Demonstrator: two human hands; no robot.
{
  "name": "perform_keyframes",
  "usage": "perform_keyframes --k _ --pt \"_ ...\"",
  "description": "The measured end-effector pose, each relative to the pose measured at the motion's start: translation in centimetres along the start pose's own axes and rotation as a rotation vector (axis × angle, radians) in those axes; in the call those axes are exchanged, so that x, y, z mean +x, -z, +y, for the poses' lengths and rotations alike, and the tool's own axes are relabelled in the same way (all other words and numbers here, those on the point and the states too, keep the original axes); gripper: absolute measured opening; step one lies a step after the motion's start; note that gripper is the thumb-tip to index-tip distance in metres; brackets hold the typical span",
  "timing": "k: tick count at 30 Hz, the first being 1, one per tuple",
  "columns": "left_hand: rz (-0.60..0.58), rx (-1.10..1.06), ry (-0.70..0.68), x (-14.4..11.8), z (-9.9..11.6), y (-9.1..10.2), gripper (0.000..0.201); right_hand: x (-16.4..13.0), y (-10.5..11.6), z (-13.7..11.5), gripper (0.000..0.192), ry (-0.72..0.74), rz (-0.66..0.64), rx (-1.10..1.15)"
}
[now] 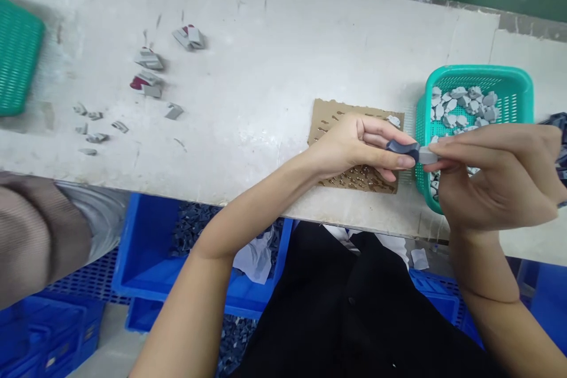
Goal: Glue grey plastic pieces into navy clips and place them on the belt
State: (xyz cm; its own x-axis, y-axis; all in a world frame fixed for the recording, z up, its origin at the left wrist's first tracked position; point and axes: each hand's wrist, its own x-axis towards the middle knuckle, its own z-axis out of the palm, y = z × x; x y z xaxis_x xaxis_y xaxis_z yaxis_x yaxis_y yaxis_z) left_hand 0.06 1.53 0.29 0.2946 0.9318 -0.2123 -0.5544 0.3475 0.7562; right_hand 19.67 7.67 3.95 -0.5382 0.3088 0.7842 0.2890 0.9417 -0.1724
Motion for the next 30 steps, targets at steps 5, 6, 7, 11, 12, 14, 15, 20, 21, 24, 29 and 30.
perform_keyframes --k 5,6,7,11,12,14,15,20,21,24,29,30 --pt "0.037 -0.028 0.054 0.2 0.3 -0.1 0.047 0.2 -0.2 0.4 0.026 0.015 -0.030 0.053" --pt "0.044 -0.018 0.063 0.2 0.5 -0.1 0.047 0.2 -0.3 0.5 0.026 0.025 -0.023 0.053" --pt "0.051 -0.006 0.070 0.2 0.6 -0.1 0.047 0.1 -0.3 0.5 0.026 0.032 -0.019 0.046" --pt "0.065 0.003 0.054 0.1 0.7 0.0 0.042 0.0 -0.4 0.7 0.027 0.048 -0.025 0.027" --pt "0.059 -0.007 0.051 0.2 0.7 0.1 0.041 -0.1 -0.4 0.8 0.028 0.052 -0.030 0.030" --pt "0.047 -0.023 0.054 0.4 0.7 0.2 0.041 -0.2 -0.4 1.0 0.029 0.065 -0.023 0.034" --pt "0.051 -0.028 0.054 0.5 0.8 0.3 0.042 -0.2 -0.5 1.0 0.029 0.069 -0.021 0.035" --pt "0.090 -0.016 0.048 0.6 0.8 0.6 0.049 0.0 -0.4 1.3 0.025 0.081 -0.030 0.085" --pt "0.095 -0.009 0.054 0.7 0.7 0.7 0.051 0.2 -0.3 1.4 0.023 0.079 -0.043 0.096" --pt "0.104 0.011 0.063 1.1 0.5 1.1 0.056 0.6 0.0 1.8 0.015 0.109 -0.133 0.083" --pt "0.087 0.041 0.080 1.8 0.4 2.1 0.063 0.6 -0.3 2.2 0.020 0.176 -0.076 0.016" --pt "0.089 0.053 0.079 1.9 0.3 2.3 0.062 0.5 -0.5 2.1 0.022 0.169 -0.063 0.023"
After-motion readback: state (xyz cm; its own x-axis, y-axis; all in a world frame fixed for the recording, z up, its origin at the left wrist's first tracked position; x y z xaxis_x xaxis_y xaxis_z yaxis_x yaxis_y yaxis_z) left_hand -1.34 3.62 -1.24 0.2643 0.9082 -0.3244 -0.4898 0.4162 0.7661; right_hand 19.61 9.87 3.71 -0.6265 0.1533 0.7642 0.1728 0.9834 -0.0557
